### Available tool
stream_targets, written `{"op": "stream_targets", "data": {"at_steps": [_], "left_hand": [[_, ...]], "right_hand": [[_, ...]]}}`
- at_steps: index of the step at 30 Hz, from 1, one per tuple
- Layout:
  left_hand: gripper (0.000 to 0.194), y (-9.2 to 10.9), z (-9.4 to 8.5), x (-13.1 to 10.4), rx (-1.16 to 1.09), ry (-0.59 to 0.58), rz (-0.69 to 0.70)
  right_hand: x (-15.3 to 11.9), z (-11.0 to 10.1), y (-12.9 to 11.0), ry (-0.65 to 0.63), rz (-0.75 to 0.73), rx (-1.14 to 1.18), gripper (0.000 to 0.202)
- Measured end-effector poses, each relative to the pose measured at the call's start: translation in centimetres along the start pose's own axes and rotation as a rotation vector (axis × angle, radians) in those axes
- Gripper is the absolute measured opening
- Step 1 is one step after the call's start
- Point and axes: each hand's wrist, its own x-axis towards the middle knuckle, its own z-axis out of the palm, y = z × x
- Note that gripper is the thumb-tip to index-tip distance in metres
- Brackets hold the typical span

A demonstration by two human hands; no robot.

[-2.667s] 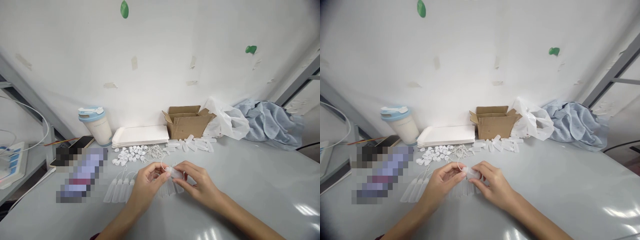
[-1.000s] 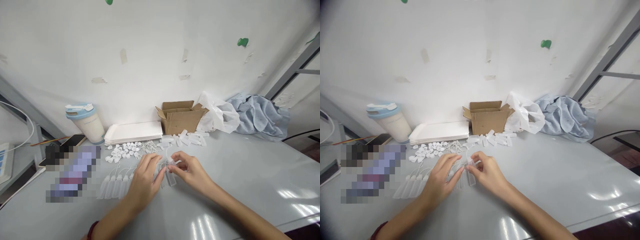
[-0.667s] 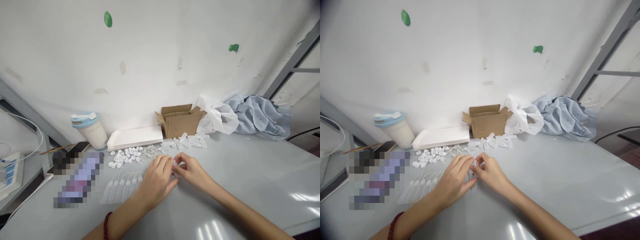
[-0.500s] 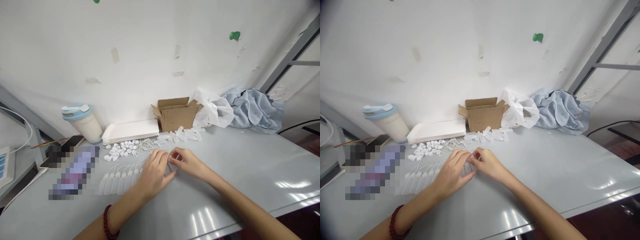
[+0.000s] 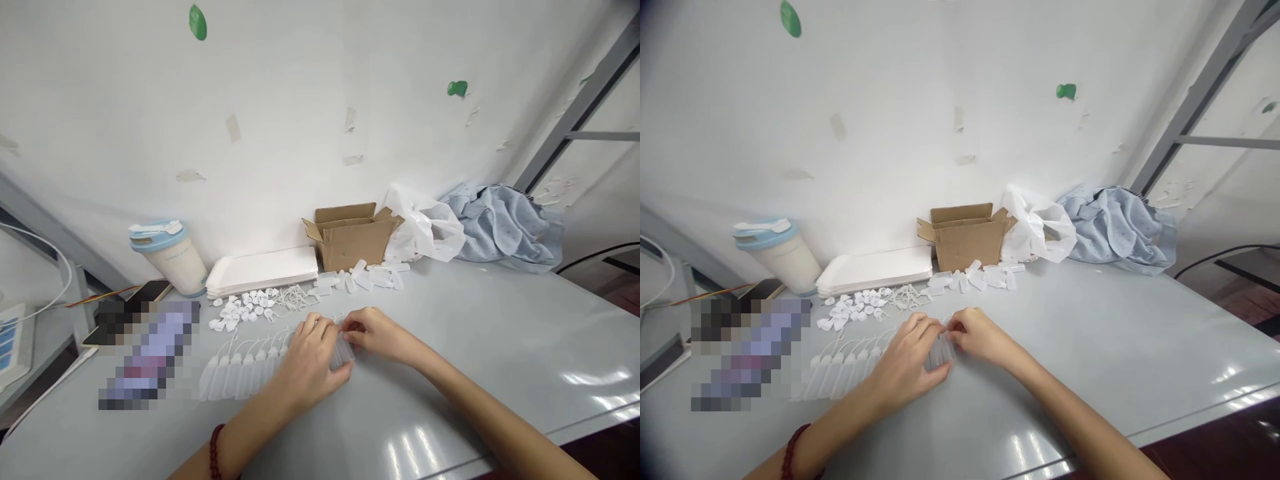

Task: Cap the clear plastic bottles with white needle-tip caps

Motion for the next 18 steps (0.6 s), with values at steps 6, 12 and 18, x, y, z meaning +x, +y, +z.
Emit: {"op": "stream_targets", "data": {"at_steps": [6,12,18], "left_hand": [[0.025,-0.11,-0.04,-0.20,-0.006,-0.024,0.008],[0.027,-0.33,-0.18,-0.32,-0.005,-0.033,0.022],[0.032,-0.10,-0.56,-0.42,0.014,-0.023,0.044]], "right_hand": [[0.09,0.04,0.38,-0.017,0.001,0.036,0.014],[-0.04,0.08,0.36,-0.039,-0.006,0.074,0.015],[0.24,0.05,0.59,-0.021,-0.016,0.061,0.016]]}}
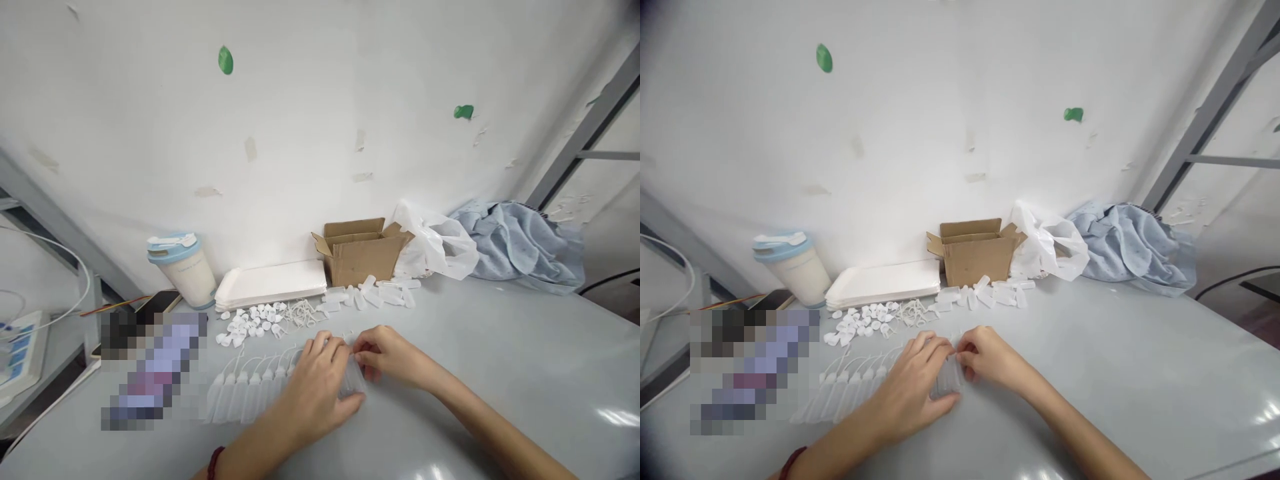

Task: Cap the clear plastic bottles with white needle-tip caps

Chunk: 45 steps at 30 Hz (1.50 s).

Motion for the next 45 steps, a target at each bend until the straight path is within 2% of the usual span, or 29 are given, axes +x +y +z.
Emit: {"op": "stream_targets", "data": {"at_steps": [3,5,8,11,15,19,23,29,36,41,45], "left_hand": [[0.023,-0.6,-0.8,0.5,0.049,0.052,0.010],[0.018,-1.8,-1.4,1.2,0.107,0.089,0.011],[0.022,-4.1,-2.2,2.5,0.129,0.089,0.000],[0.023,-5.9,-2.7,3.9,0.177,0.052,0.050],[0.027,-6.7,-2.8,5.3,0.245,0.015,0.130],[0.026,-6.8,-2.1,5.9,0.262,0.007,0.169],[0.025,-7.2,-1.9,5.8,0.246,0.008,0.188],[0.016,-8.0,-3.6,4.8,0.123,0.119,0.127],[0.013,-8.7,-5.1,2.9,-0.041,0.336,-0.046],[0.011,-9.1,-6.1,2.2,-0.110,0.429,-0.167],[0.012,-8.7,-6.9,1.7,-0.198,0.473,-0.297]], "right_hand": [[0.2,-0.3,0.0,0.014,0.007,-0.029,0.015],[0.5,-0.6,0.1,0.054,0.004,-0.064,0.015],[1.0,-0.8,0.3,0.219,-0.032,-0.167,0.017],[1.6,-1.0,1.0,0.420,-0.105,-0.313,0.017],[2.5,-1.5,2.4,0.575,-0.207,-0.496,0.017],[3.1,-1.9,3.5,0.638,-0.300,-0.643,0.022],[3.7,-2.3,4.0,0.639,-0.387,-0.769,0.027],[5.0,-4.0,4.2,0.632,-0.390,-0.969,0.038],[6.6,-6.3,3.1,0.533,-0.370,-1.170,0.042],[6.1,-6.2,3.0,0.437,-0.384,-1.249,0.041],[5.8,-5.9,2.9,0.409,-0.383,-1.294,0.035]]}}
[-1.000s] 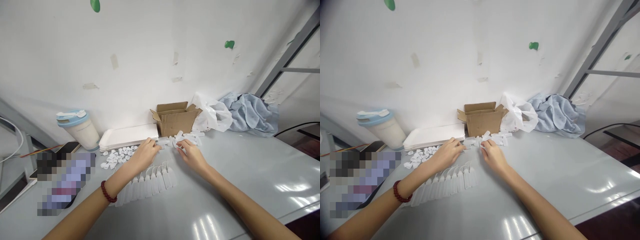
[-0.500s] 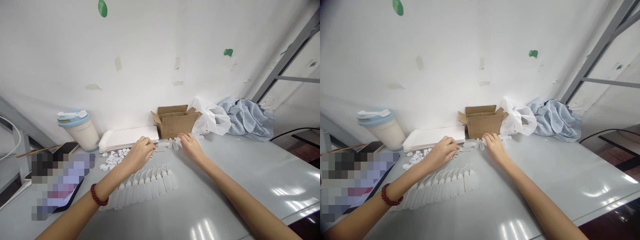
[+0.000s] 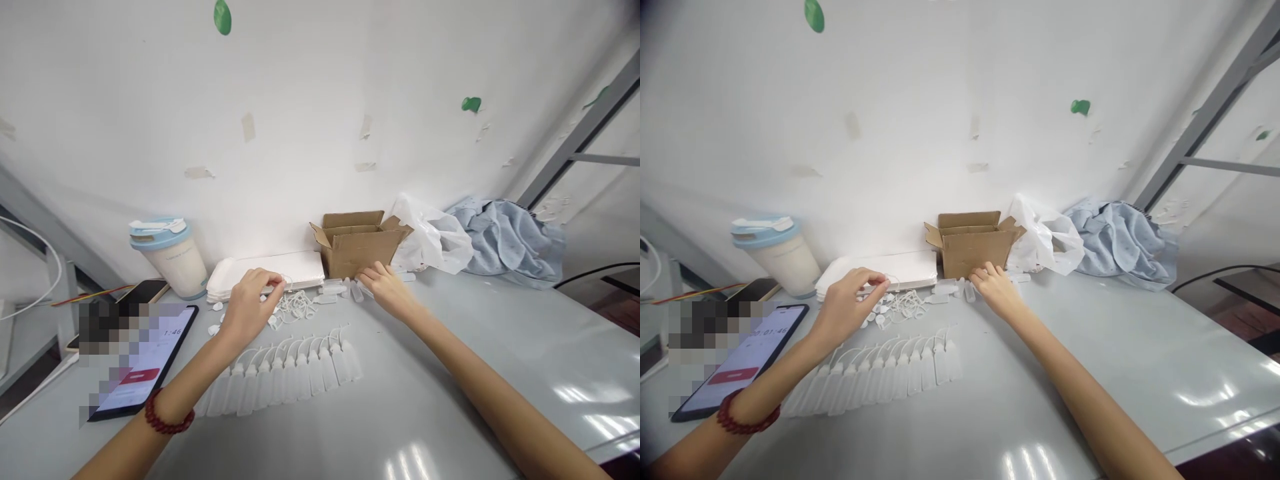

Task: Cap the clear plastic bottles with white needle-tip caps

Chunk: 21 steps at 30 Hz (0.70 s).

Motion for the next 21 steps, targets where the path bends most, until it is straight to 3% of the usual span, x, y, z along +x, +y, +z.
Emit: {"op": "stream_targets", "data": {"at_steps": [6,13,17,21], "left_hand": [[0.023,0.9,-0.6,-1.5,-0.195,-0.002,-0.287],[0.030,0.0,-0.1,-3.6,-0.477,-0.057,-0.552],[0.028,-0.1,0.0,-4.5,-0.563,-0.078,-0.633],[0.027,0.6,-0.2,-5.0,-0.615,-0.102,-0.647]], "right_hand": [[-0.3,-0.1,0.0,0.034,0.005,-0.040,0.034],[-0.5,1.0,-0.3,0.016,0.045,0.019,0.040],[-0.5,1.6,-0.3,0.048,0.118,0.064,0.046],[-0.8,0.5,-1.2,0.135,0.168,0.135,0.049]]}}
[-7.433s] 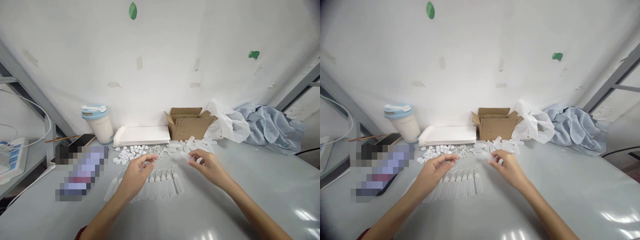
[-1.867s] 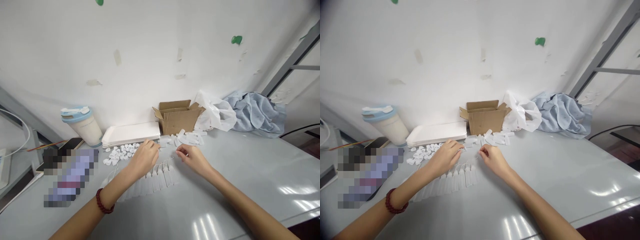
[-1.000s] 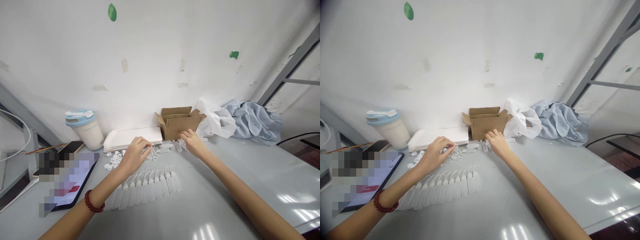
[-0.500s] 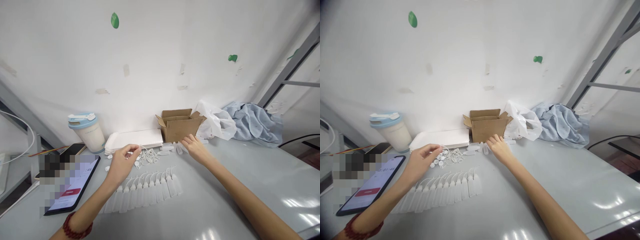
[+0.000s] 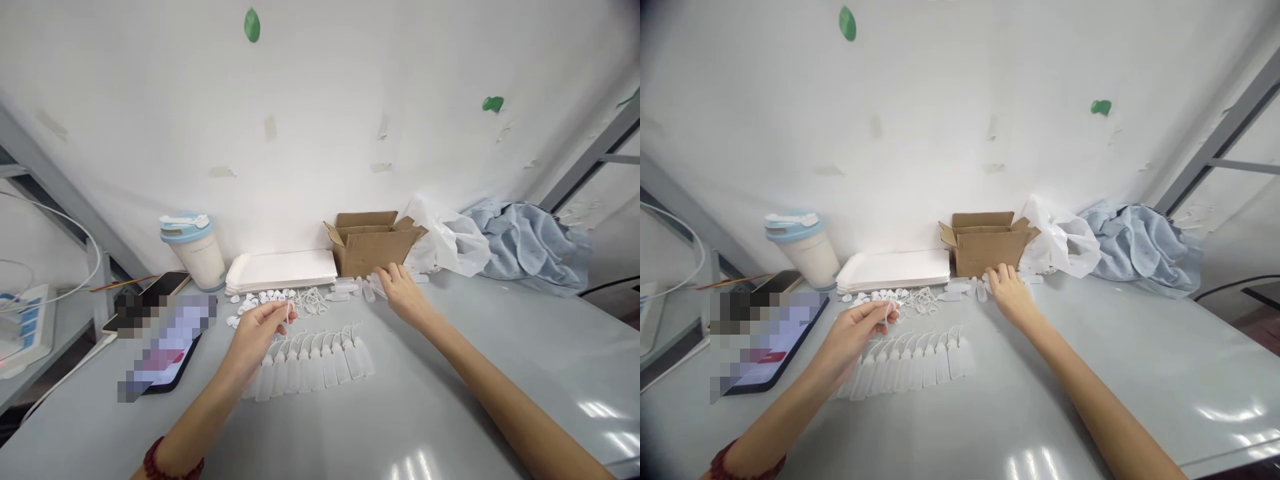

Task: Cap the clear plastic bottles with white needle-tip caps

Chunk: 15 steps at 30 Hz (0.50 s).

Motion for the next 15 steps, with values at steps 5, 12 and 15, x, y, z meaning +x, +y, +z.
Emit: {"op": "stream_targets", "data": {"at_steps": [5,12,15], "left_hand": [[0.028,0.4,0.8,-1.2,-0.018,-0.103,-0.006],[0.030,0.5,1.9,-2.1,0.023,-0.240,0.036],[0.030,0.2,2.1,-2.3,0.116,-0.232,0.057]], "right_hand": [[-1.4,-2.3,-5.2,0.058,-0.048,0.197,0.046],[-3.3,-4.3,-10.7,-0.066,-0.238,0.647,0.047],[-3.7,-4.1,-10.7,-0.126,-0.238,0.706,0.048]]}}
